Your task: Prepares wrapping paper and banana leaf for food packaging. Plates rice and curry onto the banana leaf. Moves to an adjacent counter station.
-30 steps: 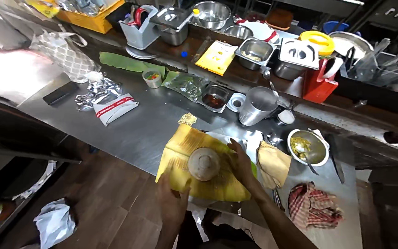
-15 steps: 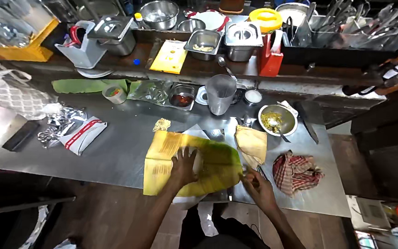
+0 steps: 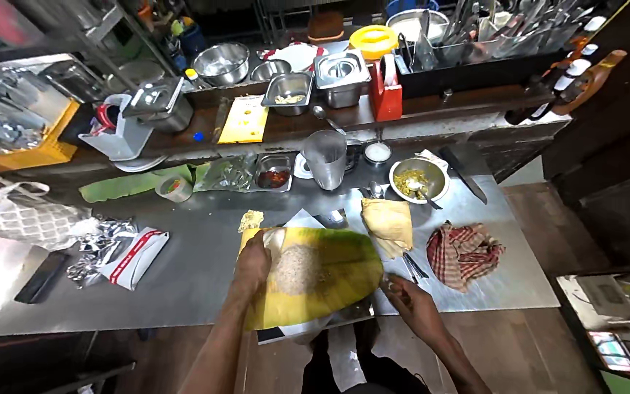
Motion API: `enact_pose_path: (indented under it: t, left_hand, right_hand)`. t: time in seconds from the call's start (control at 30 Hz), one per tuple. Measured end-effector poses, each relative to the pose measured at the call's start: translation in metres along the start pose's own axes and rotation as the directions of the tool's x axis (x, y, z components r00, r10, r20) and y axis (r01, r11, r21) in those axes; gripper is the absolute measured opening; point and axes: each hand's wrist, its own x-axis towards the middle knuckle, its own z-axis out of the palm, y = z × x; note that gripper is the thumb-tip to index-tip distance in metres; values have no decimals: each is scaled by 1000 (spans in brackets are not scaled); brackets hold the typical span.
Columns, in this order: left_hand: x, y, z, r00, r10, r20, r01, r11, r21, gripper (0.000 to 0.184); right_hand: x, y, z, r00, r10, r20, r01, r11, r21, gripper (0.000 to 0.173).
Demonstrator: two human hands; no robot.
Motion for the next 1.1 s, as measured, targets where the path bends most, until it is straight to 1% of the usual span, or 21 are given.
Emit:
enact_pose_path:
  t: [0.07, 0.13, 0.23, 0.3, 0.33, 0.37, 0.43, 0.47, 0.53, 0.6, 0.67, 0.7, 0.73, 0.77, 0.83, 0.87, 0.9, 0.93, 0.97, 1.0, 1.1]
  left_hand:
    - [-2, -3, 2, 995, 14, -96, -14, 1000, 1, 49]
    - [-8, -4, -1, 979, 77, -189, -77, 997, 3, 52]
    - [-19, 7, -12, 897, 230, -377, -226, 972, 56, 58]
    - [-24, 20, -15, 842, 339, -421, -332, 939, 92, 61]
    - [-24, 24, -9, 835, 389, -390, -380, 919, 104, 61]
    - [-21, 26, 5, 843, 435, -317, -419, 900, 122, 61]
    - [-13, 22, 42, 860, 497, -113, -478, 864, 160, 59]
    - [-9, 19, 55, 850, 522, -64, -507, 846, 168, 58]
    - [0, 20, 55, 844, 523, -116, -507, 850, 143, 55]
    - [4, 22, 41, 868, 435, -240, -444, 896, 19, 55]
    - [6, 12, 20, 925, 252, -286, -314, 929, -196, 58]
    - [8, -1, 8, 947, 139, -291, -238, 911, -338, 58]
    - [9, -18, -2, 957, 12, -290, -160, 857, -490, 56]
    - [7, -37, -11, 958, -131, -254, -66, 764, -642, 53]
    - [0, -79, -22, 915, -383, -128, 82, 485, -871, 50]
    - [-1, -103, -24, 886, -461, -52, 118, 332, -936, 50]
    - [0, -127, -25, 858, -514, 6, 136, 215, -967, 51]
    - [2, -151, -25, 832, -552, 45, 144, 137, -980, 50]
    - [4, -174, -24, 805, -590, 63, 150, 99, -984, 47]
    - [6, -196, -23, 785, -615, 74, 164, 92, -982, 47]
    - [19, -248, -9, 772, -633, 68, 209, 151, -966, 55]
  right_hand:
    - [-5, -2, 2, 1000, -7, 12, 7, 1000, -7, 43]
    - [-9, -3, 1, 1000, -18, 15, 19, 1000, -19, 43]
    - [-11, -2, -1, 999, -41, -17, 41, 999, -22, 39]
    - [-12, 1, -3, 999, -44, -29, 43, 999, -31, 38]
    - [-12, 3, -4, 998, -49, -34, 48, 998, -34, 37]
    - [-12, 5, -4, 998, -54, -37, 53, 998, -39, 37]
    - [-13, 7, -4, 998, -54, -30, 52, 997, -49, 38]
    - [-12, 7, -4, 998, -58, -29, 56, 997, -57, 38]
    - [-5, 5, -2, 996, -77, -49, 74, 995, -69, 38]
    - [-4, 3, 1, 995, -80, -54, 76, 995, -72, 37]
    - [1, -1, 5, 995, -95, -34, 93, 993, -73, 36]
    - [5, -5, 9, 994, -108, -26, 106, 992, -70, 36]
    - [9, -10, 13, 993, -118, -15, 117, 991, -67, 35]
    - [13, -16, 18, 992, -127, -8, 126, 990, -65, 34]
    - [17, -29, 26, 992, -123, 14, 123, 990, -69, 33]
    - [19, -35, 30, 993, -119, 26, 121, 990, -75, 32]
    - [21, -40, 35, 992, -121, 36, 123, 989, -80, 32]
    - [25, -44, 40, 992, -120, 48, 124, 989, -85, 32]
    - [28, -49, 45, 991, -118, 58, 123, 988, -92, 33]
    - [31, -55, 50, 991, -113, 68, 119, 988, -100, 33]
    - [34, -81, 62, 995, -53, 89, 65, 988, -139, 34]
